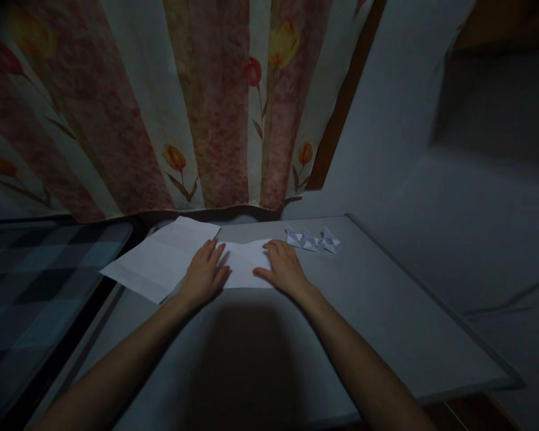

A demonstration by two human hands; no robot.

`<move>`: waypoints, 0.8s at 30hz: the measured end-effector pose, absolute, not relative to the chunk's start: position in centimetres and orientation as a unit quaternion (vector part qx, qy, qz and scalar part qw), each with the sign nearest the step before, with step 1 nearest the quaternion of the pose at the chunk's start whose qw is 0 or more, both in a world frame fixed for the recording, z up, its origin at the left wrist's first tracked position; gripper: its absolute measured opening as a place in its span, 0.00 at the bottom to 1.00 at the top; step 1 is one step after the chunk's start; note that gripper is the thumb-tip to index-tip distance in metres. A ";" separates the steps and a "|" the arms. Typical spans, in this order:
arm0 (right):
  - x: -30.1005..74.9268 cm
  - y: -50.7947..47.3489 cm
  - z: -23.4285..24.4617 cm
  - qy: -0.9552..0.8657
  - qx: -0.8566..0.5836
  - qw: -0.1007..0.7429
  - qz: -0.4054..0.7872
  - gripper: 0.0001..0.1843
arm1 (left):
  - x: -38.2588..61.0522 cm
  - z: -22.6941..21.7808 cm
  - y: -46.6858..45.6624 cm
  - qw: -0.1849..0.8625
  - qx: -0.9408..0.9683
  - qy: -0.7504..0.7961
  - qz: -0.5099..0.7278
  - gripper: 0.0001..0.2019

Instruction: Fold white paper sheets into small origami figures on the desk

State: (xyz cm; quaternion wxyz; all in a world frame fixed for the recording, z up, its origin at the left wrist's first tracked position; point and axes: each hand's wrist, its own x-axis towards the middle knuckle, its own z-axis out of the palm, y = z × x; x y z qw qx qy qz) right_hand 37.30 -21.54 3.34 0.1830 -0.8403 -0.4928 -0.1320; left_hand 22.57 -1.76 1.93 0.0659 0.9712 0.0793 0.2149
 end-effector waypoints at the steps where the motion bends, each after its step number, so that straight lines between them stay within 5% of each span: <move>1: 37.3 -20.8 3.3 -0.523 -0.822 0.184 -0.134 0.40 | 23.3 1.9 -1.8 0.065 0.975 0.066 0.202 0.26; 7: 37.8 -16.2 0.8 -0.647 -0.756 0.101 -0.002 0.60 | 26.3 -0.4 -1.3 0.082 0.995 -0.023 0.046 0.32; 14: 38.5 -16.9 -1.3 -0.628 -0.776 0.058 0.027 0.61 | 26.1 -1.6 -0.3 0.063 0.998 -0.006 0.027 0.44; 24: 40.2 -23.0 -0.9 -0.584 -0.811 0.033 0.021 0.51 | 25.9 -1.6 0.5 0.076 0.996 0.045 0.023 0.49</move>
